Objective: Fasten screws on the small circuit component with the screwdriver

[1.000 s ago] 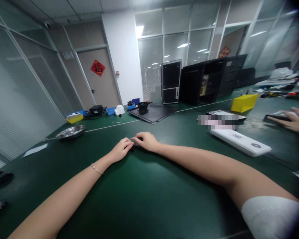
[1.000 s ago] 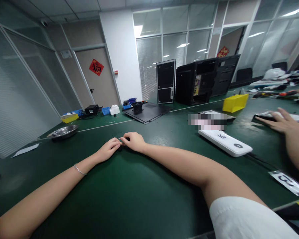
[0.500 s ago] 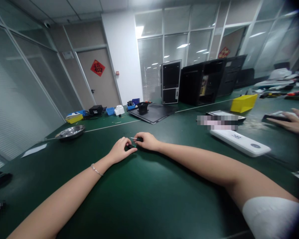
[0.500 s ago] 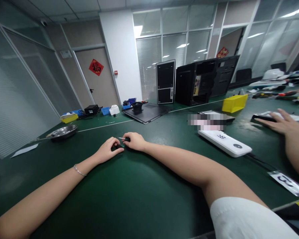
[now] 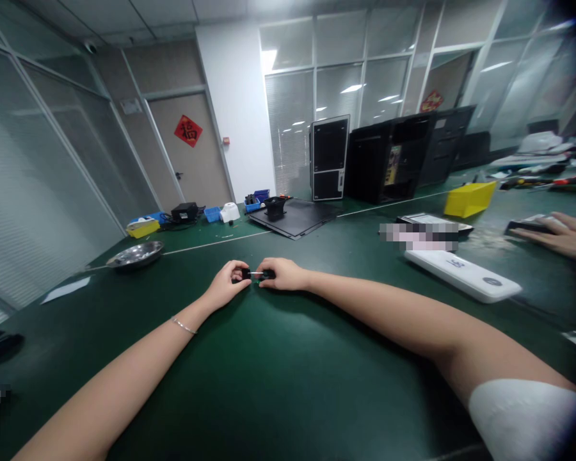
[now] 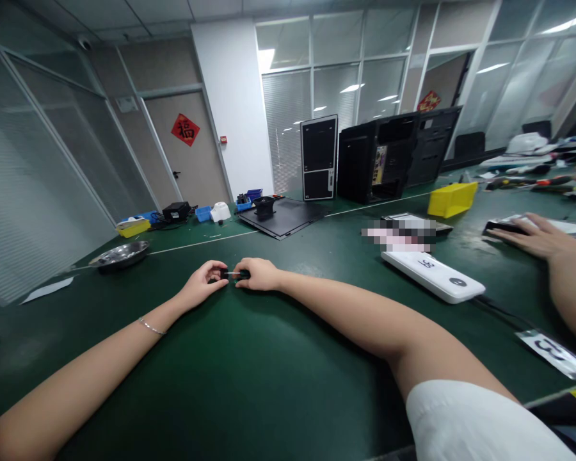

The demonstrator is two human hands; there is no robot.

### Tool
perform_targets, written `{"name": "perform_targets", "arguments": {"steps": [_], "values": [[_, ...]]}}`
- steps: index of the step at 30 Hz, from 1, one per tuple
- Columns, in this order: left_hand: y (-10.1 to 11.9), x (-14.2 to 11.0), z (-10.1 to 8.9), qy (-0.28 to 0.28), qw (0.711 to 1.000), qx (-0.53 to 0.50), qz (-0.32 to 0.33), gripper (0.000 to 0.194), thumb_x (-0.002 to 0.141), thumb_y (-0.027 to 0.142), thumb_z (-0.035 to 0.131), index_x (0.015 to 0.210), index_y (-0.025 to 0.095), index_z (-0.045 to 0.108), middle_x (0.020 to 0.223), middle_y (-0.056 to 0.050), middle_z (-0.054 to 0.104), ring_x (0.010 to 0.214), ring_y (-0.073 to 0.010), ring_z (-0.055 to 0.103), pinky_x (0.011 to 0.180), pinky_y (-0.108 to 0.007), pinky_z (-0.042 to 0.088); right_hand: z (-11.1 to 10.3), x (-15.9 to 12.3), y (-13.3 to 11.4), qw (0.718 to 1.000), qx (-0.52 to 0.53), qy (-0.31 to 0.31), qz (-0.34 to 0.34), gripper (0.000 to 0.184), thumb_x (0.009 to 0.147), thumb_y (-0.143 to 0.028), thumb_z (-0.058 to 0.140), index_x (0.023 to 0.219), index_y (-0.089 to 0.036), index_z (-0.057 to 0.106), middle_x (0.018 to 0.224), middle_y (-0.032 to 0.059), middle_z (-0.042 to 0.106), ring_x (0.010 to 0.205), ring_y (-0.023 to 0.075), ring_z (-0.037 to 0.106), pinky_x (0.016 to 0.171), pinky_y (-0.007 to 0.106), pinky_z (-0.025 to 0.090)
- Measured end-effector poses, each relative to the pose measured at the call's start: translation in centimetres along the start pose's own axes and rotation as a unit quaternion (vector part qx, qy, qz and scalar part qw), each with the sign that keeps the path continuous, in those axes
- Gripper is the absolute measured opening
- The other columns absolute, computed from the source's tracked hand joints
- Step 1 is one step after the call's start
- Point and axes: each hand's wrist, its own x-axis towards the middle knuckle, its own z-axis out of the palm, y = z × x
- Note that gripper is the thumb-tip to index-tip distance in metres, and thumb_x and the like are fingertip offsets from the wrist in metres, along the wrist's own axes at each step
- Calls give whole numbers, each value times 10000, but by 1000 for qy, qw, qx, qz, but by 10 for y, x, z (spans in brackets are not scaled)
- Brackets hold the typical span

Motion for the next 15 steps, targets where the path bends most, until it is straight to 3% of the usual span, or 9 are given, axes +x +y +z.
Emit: {"name": "perform_targets", "arguments": {"steps": [4, 10, 15], "values": [[-3, 1, 0, -7, 998, -55, -11, 403, 722, 216, 704, 1089, 141, 555, 1004, -78, 631, 893, -173, 629, 862, -369, 520, 2, 0, -4, 999, -34, -2, 7, 135, 796, -289, 705, 906, -210, 712, 957, 38, 676, 831, 178, 613, 693, 249, 394], [-7, 2, -1, -7, 999, -53, -8, 387, 717, 196, 696, 1084, 144, 585, 1043, -85, 632, 941, -182, 636, 917, -394, 513, 10, 1, 2, 997, -69, 27, -6, 107, 847, -226, 618, 916, -202, 696, 910, 50, 672, 805, 170, 602, 666, 240, 370], [-3, 1, 0, -15, 998, -52, -12, 384, 724, 190, 692, 1083, 149, 563, 956, -50, 629, 818, -146, 626, 805, -331, 526, 14, 3, 8, 997, -29, 64, 9, 133, 791, -179, 628, 914, -186, 681, 901, 40, 690, 795, 161, 600, 692, 236, 392]]}}
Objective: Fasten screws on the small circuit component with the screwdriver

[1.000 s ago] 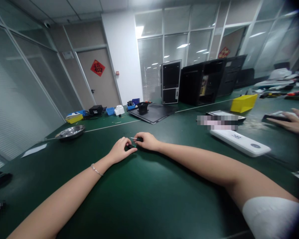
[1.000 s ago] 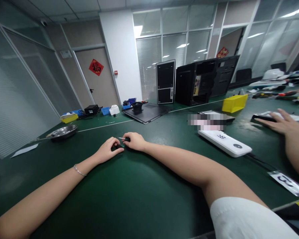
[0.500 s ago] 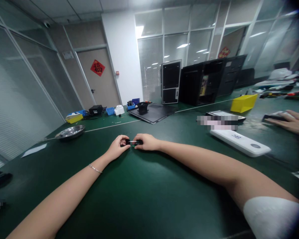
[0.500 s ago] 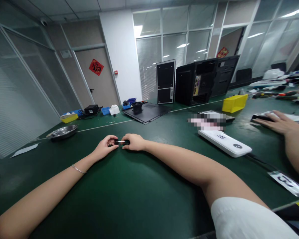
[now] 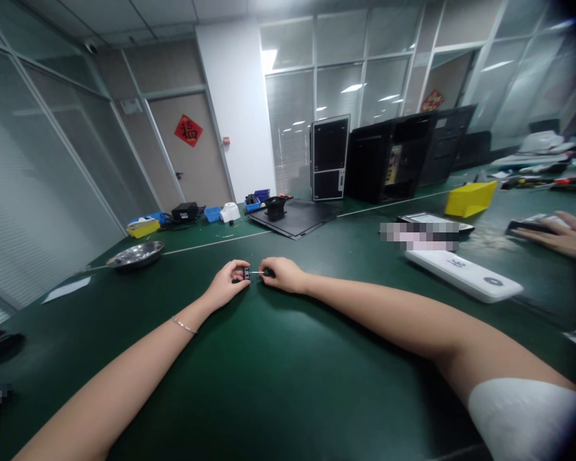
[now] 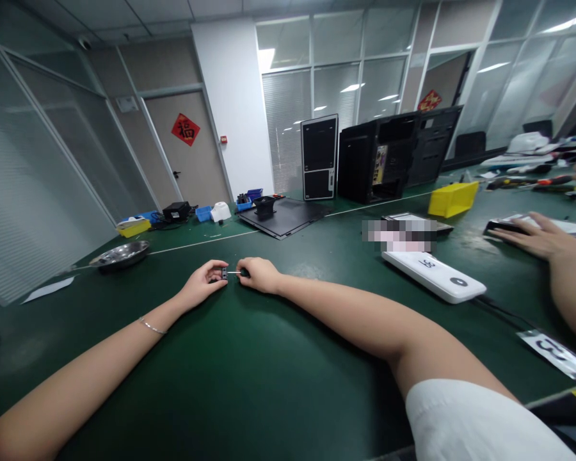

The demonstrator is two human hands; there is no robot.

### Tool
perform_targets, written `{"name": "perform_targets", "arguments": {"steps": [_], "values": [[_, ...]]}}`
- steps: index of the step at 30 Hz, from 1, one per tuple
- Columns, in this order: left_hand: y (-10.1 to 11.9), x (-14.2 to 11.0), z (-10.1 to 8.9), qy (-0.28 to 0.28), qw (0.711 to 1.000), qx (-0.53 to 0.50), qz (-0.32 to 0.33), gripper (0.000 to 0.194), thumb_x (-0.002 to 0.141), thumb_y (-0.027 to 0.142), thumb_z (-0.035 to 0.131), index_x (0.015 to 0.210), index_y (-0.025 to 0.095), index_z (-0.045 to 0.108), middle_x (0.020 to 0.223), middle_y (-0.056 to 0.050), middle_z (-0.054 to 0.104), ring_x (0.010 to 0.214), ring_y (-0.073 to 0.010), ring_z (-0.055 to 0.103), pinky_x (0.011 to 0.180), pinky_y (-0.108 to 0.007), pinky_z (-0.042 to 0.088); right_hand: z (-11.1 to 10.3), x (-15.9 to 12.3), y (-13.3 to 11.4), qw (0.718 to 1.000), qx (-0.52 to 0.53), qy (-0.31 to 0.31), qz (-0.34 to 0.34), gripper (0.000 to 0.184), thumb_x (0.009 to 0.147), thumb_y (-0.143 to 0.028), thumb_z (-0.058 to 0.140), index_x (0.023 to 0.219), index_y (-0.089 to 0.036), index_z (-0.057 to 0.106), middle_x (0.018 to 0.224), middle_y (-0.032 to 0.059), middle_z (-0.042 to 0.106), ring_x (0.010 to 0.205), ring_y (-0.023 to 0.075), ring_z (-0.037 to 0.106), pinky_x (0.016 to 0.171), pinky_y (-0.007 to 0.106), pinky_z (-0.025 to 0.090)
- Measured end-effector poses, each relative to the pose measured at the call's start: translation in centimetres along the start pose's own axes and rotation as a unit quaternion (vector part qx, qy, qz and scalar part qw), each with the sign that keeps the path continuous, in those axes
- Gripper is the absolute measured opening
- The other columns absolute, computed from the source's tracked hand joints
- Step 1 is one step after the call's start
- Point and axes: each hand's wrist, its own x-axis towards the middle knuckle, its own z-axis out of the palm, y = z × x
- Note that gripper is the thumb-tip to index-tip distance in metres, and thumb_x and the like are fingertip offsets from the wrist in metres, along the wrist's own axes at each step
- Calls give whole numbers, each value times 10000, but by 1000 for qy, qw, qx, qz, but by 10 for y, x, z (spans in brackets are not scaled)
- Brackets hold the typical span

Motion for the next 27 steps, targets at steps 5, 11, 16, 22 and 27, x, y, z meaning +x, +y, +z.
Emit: {"name": "perform_targets", "arguments": {"steps": [5, 11, 16, 22, 27], "values": [[9, -3, 3, 5, 1000, 12, 1, 405, 680, 215, 757, 1003, 173, 516, 845, 6, 589, 676, -109, 584, 636, -251, 479, 3, 4, -4, 986, 148, 61, 46, 130, 766, -153, 597, 873, -153, 671, 846, 22, 698, 771, 142, 603, 741, 238, 432], [13, -4, 3, 0, 999, 36, 13, 400, 669, 283, 799, 894, 191, 482, 700, 59, 531, 591, -103, 529, 589, -236, 427, 6, 6, -8, 975, 207, 63, 45, 173, 753, -159, 598, 907, -140, 676, 889, 34, 704, 801, 145, 608, 765, 251, 451], [11, -3, 2, 24, 994, 94, 51, 331, 658, 336, 813, 823, 178, 575, 798, 23, 515, 612, -105, 490, 586, -245, 419, 5, 4, -11, 976, 210, 45, 19, 155, 774, -192, 592, 890, -140, 679, 873, 35, 706, 819, 154, 615, 779, 265, 456], [11, -4, 1, 42, 988, 137, 50, 267, 705, 377, 773, 869, 182, 691, 837, -21, 601, 639, -138, 537, 618, -270, 449, 5, 3, -12, 975, 211, 61, 18, 131, 773, -173, 593, 874, -151, 673, 874, 26, 702, 832, 153, 625, 805, 267, 461], [11, -4, 2, 32, 987, 150, 48, 247, 771, 317, 709, 976, 182, 737, 845, -47, 698, 656, -161, 582, 637, -280, 458, 6, 3, -12, 978, 199, 67, 17, 130, 789, -182, 587, 882, -148, 671, 878, 31, 703, 835, 155, 625, 798, 262, 456]]}}
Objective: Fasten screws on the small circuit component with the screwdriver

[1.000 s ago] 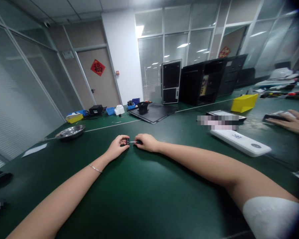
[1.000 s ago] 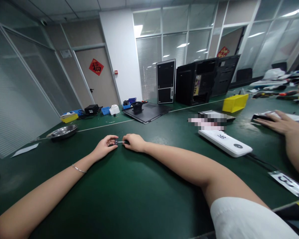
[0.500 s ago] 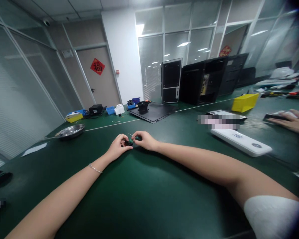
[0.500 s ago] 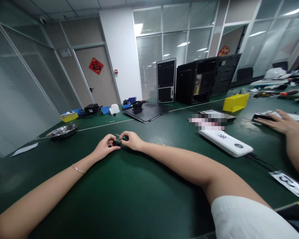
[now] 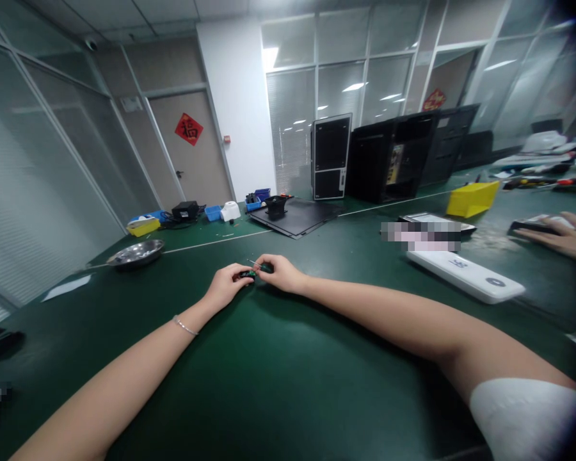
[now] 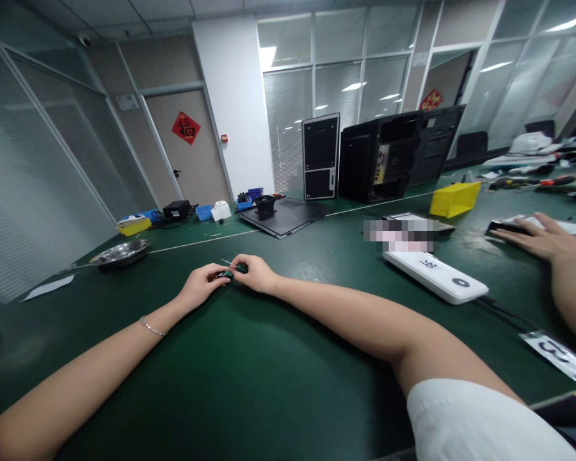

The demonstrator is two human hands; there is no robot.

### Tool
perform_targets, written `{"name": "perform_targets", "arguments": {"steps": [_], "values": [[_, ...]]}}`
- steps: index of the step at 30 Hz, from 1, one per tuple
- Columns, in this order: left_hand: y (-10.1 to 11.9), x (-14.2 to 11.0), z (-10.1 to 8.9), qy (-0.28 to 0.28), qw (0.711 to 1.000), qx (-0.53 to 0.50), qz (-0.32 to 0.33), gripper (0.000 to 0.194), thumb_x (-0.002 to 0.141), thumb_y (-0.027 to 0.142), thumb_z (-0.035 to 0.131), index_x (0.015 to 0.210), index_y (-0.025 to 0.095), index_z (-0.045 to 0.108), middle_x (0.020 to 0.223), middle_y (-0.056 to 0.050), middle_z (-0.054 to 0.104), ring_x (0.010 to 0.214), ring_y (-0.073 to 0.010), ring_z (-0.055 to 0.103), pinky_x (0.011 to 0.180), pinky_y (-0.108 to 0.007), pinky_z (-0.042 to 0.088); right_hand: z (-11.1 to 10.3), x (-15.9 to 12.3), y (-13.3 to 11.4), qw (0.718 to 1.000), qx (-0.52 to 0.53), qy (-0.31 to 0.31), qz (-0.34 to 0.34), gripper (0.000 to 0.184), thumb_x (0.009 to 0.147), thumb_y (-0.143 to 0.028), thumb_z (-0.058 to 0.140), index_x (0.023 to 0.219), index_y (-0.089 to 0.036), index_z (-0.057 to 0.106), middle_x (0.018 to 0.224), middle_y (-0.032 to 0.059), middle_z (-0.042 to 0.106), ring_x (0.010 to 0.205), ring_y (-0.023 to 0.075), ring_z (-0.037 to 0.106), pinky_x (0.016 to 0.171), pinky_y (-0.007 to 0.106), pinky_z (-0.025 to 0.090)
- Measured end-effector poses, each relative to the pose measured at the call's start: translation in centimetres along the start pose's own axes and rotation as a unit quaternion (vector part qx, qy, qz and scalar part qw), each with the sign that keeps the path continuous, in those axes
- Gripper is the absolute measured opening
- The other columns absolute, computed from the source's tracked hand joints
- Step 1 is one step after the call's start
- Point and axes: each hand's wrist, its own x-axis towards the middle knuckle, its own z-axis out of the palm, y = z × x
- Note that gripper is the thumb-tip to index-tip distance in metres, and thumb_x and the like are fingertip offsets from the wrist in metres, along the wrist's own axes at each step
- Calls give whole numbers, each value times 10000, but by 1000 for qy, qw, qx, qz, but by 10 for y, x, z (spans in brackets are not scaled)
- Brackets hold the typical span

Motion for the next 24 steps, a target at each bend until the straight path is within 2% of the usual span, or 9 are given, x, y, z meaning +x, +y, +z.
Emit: {"name": "perform_targets", "arguments": {"steps": [5, 11, 24], "values": [[-1, -1, 1, -11, 1000, -11, -8, 278, 775, 301, 704, 1018, 169, 735, 933, -71, 744, 707, -182, 620, 683, -292, 475, 2, -2, -2, 999, -38, -3, 7, 136, 785, -187, 601, 895, -161, 677, 854, 15, 700, 786, 146, 609, 736, 241, 443], [0, -1, 1, -13, 1000, 15, -5, 265, 772, 281, 711, 998, 147, 734, 913, -79, 745, 687, -176, 601, 663, -284, 456, 3, -2, 0, 999, -40, -10, 9, 137, 789, -202, 611, 902, -169, 681, 841, 9, 698, 767, 141, 601, 711, 233, 437], [0, -1, 1, -15, 1000, 18, 18, 234, 774, 285, 722, 972, 160, 734, 891, -72, 730, 718, -185, 608, 675, -288, 459, 3, 0, 0, 999, -40, -11, 7, 114, 789, -162, 635, 889, -174, 688, 870, 10, 711, 814, 147, 624, 755, 243, 450]]}}
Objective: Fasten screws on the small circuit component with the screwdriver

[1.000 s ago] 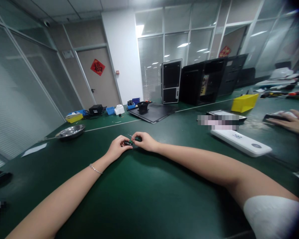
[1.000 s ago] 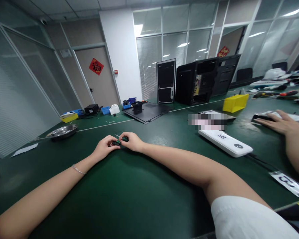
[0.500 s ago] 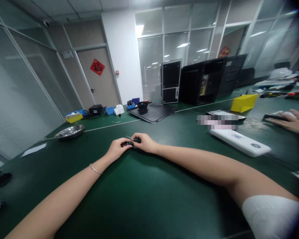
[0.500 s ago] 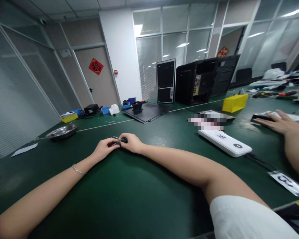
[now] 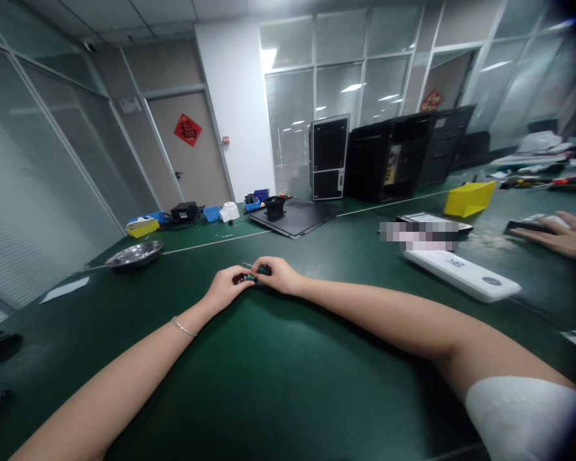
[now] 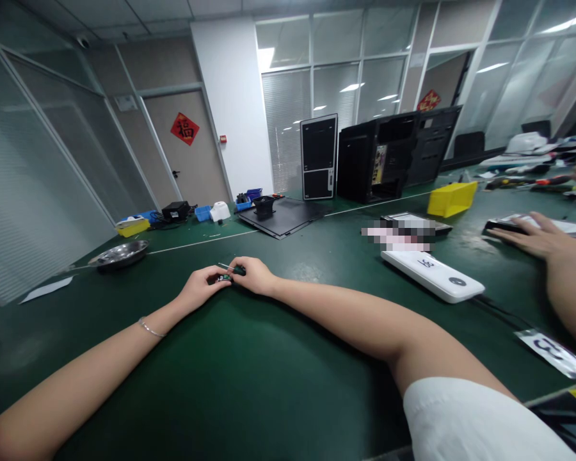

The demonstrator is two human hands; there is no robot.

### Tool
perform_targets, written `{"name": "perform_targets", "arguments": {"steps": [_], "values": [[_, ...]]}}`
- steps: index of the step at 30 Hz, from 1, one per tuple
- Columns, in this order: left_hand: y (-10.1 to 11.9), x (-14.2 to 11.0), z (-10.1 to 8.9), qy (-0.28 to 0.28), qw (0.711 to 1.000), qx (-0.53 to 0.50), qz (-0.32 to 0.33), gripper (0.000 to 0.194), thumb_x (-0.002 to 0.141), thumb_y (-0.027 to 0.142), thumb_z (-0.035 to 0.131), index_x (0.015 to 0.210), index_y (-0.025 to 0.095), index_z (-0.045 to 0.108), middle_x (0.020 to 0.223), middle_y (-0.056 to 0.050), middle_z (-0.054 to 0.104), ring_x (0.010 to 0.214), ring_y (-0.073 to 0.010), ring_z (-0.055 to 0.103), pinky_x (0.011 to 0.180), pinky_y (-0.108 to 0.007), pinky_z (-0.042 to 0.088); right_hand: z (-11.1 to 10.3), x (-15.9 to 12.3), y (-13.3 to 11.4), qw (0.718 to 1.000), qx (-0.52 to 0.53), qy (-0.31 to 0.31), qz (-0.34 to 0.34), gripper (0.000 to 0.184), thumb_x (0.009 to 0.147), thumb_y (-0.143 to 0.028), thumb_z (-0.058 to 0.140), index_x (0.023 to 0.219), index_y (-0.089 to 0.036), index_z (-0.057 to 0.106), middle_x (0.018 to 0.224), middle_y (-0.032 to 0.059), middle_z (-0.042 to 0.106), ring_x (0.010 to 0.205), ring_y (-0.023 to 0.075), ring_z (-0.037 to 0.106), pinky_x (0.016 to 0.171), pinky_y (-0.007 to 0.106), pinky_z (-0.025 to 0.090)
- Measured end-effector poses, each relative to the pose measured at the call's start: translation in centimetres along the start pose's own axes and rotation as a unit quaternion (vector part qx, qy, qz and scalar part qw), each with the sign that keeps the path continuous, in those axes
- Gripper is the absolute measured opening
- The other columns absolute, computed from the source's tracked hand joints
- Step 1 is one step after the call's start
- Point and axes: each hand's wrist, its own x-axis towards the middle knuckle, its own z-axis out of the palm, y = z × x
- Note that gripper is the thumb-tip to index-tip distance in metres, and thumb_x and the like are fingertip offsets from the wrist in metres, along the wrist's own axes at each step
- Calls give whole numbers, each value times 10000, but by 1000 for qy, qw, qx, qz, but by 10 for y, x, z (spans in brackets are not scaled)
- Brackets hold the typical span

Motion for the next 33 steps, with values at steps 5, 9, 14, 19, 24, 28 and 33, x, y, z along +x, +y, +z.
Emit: {"name": "perform_targets", "arguments": {"steps": [5, 9, 14, 19, 24, 28, 33], "values": [[0, 0, 0, 3, 1000, -2, 4, 236, 766, 291, 725, 961, 158, 732, 876, -68, 722, 706, -179, 595, 669, -286, 454, 0, 0, 0, 1000, 3, 9, 10, 110, 788, -149, 631, 881, -173, 683, 857, 9, 709, 795, 146, 625, 748, 248, 454], [2, 0, -1, -7, 1000, -7, -7, 243, 761, 301, 722, 953, 151, 732, 820, -54, 704, 671, -167, 563, 644, -277, 440, -1, -1, 0, 1000, -4, 8, -8, 111, 788, -123, 624, 868, -175, 681, 873, 11, 709, 825, 151, 630, 782, 257, 454], [2, 1, -1, -26, 1000, -13, -11, 233, 777, 310, 703, 948, 154, 729, 784, -41, 689, 652, -162, 553, 621, -271, 433, -3, -1, 0, 1000, -9, -5, -23, 88, 800, -139, 631, 862, -183, 676, 900, 10, 704, 869, 157, 629, 814, 263, 449], [4, 0, 0, -16, 1000, -8, 17, 230, 782, 290, 706, 971, 160, 720, 924, -72, 718, 767, -192, 620, 712, -303, 475, -1, 0, 1, 1000, -13, 0, 8, 86, 788, -154, 642, 864, -190, 658, 860, -2, 701, 815, 149, 625, 773, 255, 451], [8, -1, -2, -16, 999, -31, 19, 232, 851, 314, 634, 1022, 184, 723, 1022, -86, 714, 884, -209, 654, 801, -327, 499, -1, 1, 5, 999, -18, 23, 18, 106, 778, -160, 632, 881, -182, 625, 834, 2, 681, 769, 143, 611, 732, 247, 450], [5, 1, -3, -17, 998, -58, 5, 236, 856, 307, 613, 1014, 180, 733, 1049, -98, 711, 943, -222, 657, 846, -345, 501, -2, 1, 5, 1000, -13, 23, 15, 84, 787, -178, 626, 871, -181, 621, 842, 5, 681, 776, 143, 611, 742, 251, 453], [0, 2, -1, -12, 990, -129, -53, 264, 799, 305, 655, 999, 142, 707, 991, -107, 737, 891, -229, 681, 833, -373, 525, -1, 0, 2, 999, -27, 24, 21, 133, 794, -210, 649, 924, -188, 631, 907, 16, 699, 832, 156, 625, 782, 266, 459]]}}
